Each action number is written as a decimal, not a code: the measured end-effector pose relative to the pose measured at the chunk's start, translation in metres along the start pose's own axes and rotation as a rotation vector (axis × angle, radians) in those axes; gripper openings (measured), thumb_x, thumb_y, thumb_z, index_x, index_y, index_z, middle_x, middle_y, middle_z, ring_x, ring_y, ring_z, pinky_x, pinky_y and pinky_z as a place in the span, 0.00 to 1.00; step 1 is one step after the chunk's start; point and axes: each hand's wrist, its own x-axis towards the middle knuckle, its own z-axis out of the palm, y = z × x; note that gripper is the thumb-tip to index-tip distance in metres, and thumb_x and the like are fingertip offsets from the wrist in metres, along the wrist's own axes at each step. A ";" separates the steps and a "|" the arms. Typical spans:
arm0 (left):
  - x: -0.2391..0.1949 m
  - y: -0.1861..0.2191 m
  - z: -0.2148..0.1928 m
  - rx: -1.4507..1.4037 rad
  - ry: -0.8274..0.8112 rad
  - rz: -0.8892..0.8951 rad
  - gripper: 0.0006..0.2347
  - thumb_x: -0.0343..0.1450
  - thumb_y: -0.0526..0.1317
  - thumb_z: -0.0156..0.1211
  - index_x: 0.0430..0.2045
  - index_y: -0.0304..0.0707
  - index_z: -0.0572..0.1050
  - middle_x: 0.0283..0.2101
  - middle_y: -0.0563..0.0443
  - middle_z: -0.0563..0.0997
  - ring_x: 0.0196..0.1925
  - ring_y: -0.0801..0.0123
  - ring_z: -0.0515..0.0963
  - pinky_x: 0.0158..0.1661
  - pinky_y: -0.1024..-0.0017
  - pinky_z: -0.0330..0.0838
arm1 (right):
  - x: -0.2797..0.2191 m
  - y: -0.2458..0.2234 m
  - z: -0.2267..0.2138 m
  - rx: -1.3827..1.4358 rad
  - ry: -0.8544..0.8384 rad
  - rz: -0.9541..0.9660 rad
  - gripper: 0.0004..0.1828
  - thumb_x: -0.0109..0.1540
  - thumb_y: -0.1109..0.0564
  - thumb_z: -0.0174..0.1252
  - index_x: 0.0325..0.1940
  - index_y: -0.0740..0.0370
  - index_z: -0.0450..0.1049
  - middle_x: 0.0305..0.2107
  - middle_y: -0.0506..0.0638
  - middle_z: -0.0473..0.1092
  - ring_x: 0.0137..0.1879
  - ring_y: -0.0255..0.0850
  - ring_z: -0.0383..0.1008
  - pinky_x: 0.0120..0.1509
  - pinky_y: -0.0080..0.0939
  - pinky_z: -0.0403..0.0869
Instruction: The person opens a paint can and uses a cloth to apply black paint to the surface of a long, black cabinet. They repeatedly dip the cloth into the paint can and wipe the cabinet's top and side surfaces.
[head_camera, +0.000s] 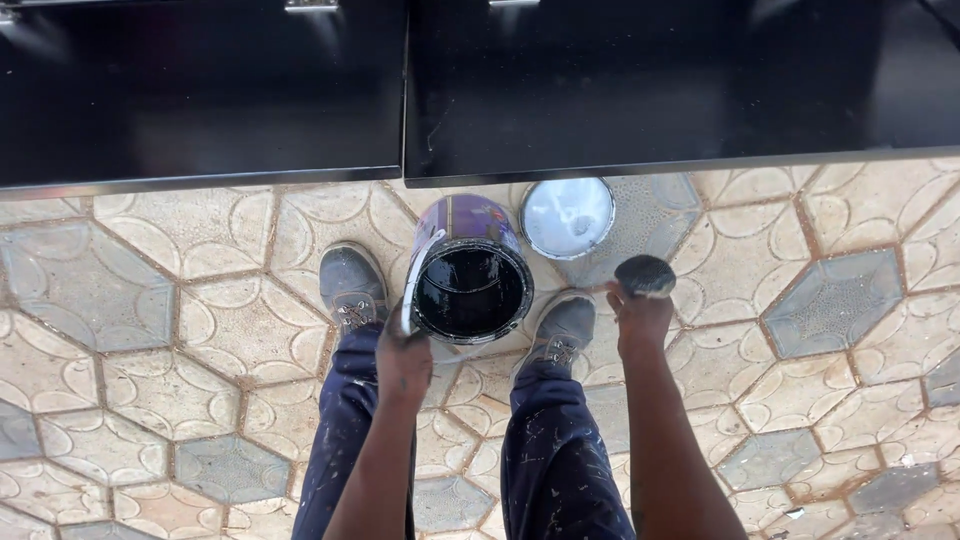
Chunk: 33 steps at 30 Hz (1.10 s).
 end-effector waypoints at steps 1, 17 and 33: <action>0.008 -0.010 0.002 -0.049 0.021 0.010 0.32 0.67 0.32 0.49 0.72 0.41 0.61 0.67 0.24 0.68 0.55 0.43 0.80 0.54 0.51 0.75 | -0.036 -0.030 0.019 0.047 0.288 0.132 0.18 0.60 0.60 0.69 0.50 0.56 0.68 0.29 0.49 0.78 0.34 0.37 0.82 0.30 0.37 0.74; -0.057 0.011 0.068 -0.359 -0.081 0.168 0.18 0.64 0.27 0.55 0.48 0.30 0.81 0.44 0.37 0.80 0.43 0.58 0.79 0.45 0.61 0.83 | -0.164 -0.052 -0.074 0.626 -0.038 0.052 0.09 0.62 0.57 0.46 0.47 0.52 0.64 0.24 0.52 0.63 0.29 0.39 0.59 0.32 0.39 0.55; -0.092 0.050 0.230 0.094 -0.313 0.161 0.32 0.67 0.44 0.53 0.73 0.53 0.62 0.46 0.53 0.71 0.45 0.71 0.65 0.40 0.70 0.62 | -0.157 -0.149 -0.123 0.317 0.059 0.090 0.27 0.57 0.64 0.66 0.61 0.67 0.75 0.35 0.57 0.75 0.29 0.42 0.73 0.37 0.43 0.80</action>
